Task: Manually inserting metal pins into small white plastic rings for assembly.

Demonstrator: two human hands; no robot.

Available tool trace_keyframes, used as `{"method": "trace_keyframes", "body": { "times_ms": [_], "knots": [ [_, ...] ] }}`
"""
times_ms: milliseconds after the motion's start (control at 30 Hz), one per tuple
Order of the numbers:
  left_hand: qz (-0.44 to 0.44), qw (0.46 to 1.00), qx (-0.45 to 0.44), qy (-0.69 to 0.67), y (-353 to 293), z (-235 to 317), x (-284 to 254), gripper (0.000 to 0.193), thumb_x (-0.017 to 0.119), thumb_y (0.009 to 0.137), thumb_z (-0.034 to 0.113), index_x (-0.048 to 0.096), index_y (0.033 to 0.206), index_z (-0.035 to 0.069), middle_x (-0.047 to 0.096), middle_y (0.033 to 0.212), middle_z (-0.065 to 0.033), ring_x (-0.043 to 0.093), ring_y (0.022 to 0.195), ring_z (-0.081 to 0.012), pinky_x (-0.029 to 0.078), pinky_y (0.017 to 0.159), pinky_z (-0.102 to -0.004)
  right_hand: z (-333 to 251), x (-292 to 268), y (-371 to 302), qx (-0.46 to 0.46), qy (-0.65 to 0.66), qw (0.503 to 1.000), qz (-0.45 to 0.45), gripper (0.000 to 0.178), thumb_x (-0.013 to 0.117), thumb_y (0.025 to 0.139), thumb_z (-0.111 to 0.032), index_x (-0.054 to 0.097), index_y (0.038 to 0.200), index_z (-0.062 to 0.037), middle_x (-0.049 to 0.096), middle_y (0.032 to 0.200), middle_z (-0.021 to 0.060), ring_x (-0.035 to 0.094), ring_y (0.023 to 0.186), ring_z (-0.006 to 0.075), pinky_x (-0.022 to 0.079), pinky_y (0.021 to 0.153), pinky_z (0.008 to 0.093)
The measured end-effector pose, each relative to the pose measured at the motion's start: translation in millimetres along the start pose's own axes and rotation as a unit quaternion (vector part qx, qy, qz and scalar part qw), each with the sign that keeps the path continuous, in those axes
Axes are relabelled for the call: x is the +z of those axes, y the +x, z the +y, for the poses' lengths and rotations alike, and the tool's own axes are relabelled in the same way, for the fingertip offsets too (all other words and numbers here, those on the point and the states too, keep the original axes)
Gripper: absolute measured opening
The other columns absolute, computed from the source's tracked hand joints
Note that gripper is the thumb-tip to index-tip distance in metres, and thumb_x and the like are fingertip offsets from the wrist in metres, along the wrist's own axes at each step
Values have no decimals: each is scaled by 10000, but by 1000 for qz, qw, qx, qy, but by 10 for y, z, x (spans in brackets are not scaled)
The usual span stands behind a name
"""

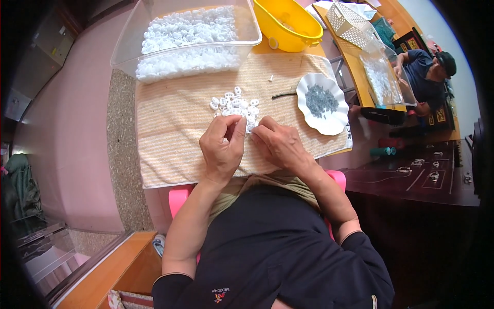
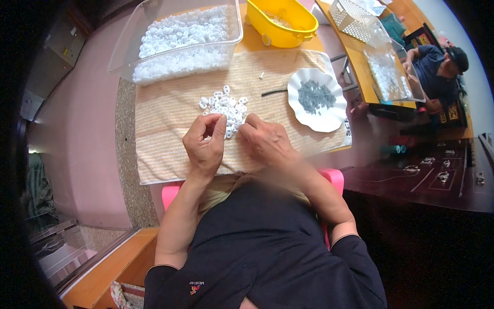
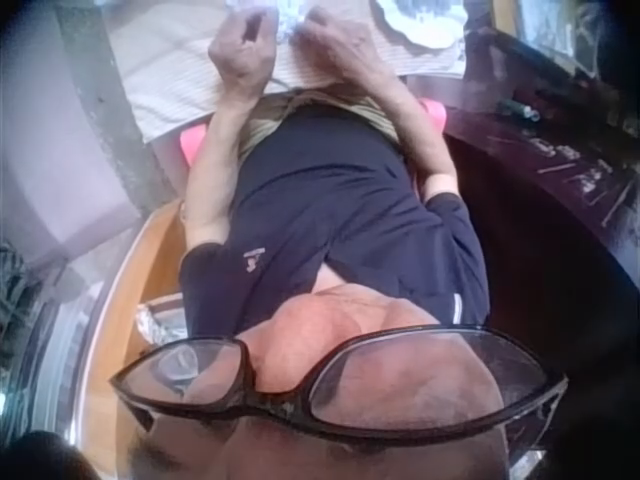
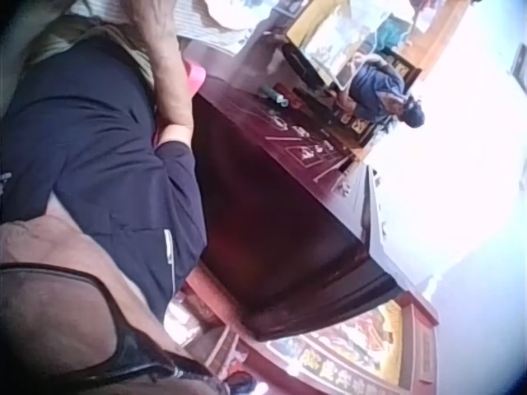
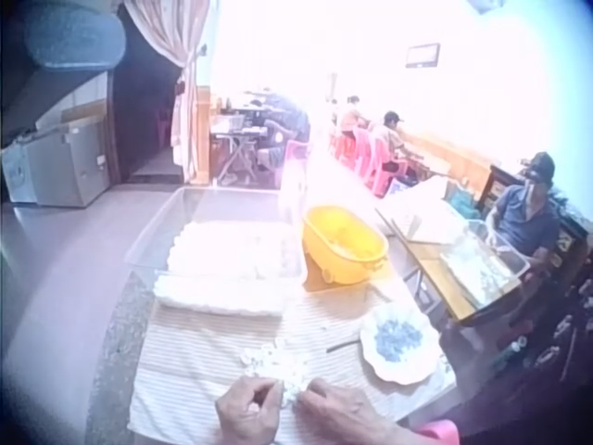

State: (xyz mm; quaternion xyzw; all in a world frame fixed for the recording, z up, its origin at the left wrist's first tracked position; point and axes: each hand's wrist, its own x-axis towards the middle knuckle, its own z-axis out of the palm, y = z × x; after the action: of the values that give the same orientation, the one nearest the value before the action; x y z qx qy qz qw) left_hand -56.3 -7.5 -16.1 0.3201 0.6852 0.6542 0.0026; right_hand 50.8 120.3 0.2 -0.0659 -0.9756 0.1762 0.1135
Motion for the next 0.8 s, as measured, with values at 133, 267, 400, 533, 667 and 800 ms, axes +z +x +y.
{"method": "trace_keyframes", "body": {
  "times_ms": [133,267,400,533,667,800],
  "knots": [
    [-11,1000,-19,-19,2,22,0,104,690,861,80,645,907,-2,615,726,-8,535,639,-52,440,584,-203,34,7,-7,5,61,996,59,74,634,823,-60,600,885,-40,557,831,119,586,643,321,473,561,396],
    [-49,990,-75,-106,-3,19,33,155,716,838,109,653,943,14,621,743,-54,610,686,-118,480,610,-238,56,-39,12,23,194,973,122,49,601,887,-57,581,908,-18,540,779,74,555,599,201,442,523,320],
    [-109,965,-133,-199,-14,4,39,154,706,852,110,656,958,10,640,786,-31,612,736,-100,489,657,-224,-7,-108,-25,135,406,903,50,132,555,960,-128,580,910,-8,511,737,4,487,583,47,395,486,213],
    [-170,925,-189,-282,-6,-13,12,136,685,873,102,645,944,-7,663,827,-32,611,736,-84,496,675,-219,-31,-152,-45,163,475,865,12,155,545,970,-140,586,903,-7,515,724,-1,473,562,30,387,485,183],
    [-161,904,-228,-323,1,35,19,129,664,883,79,621,945,-26,666,817,-65,641,740,-105,533,691,-228,15,-239,-62,152,481,863,-5,117,566,951,-108,612,937,-1,539,751,-3,488,585,38,412,505,183],
    [-149,886,-263,-351,-10,33,43,118,644,890,60,613,955,-34,665,823,-83,668,760,-134,566,702,-251,358,-556,-87,140,377,912,73,64,623,905,-61,627,942,-8,576,795,-19,497,626,30,410,528,183]
  ]
}}
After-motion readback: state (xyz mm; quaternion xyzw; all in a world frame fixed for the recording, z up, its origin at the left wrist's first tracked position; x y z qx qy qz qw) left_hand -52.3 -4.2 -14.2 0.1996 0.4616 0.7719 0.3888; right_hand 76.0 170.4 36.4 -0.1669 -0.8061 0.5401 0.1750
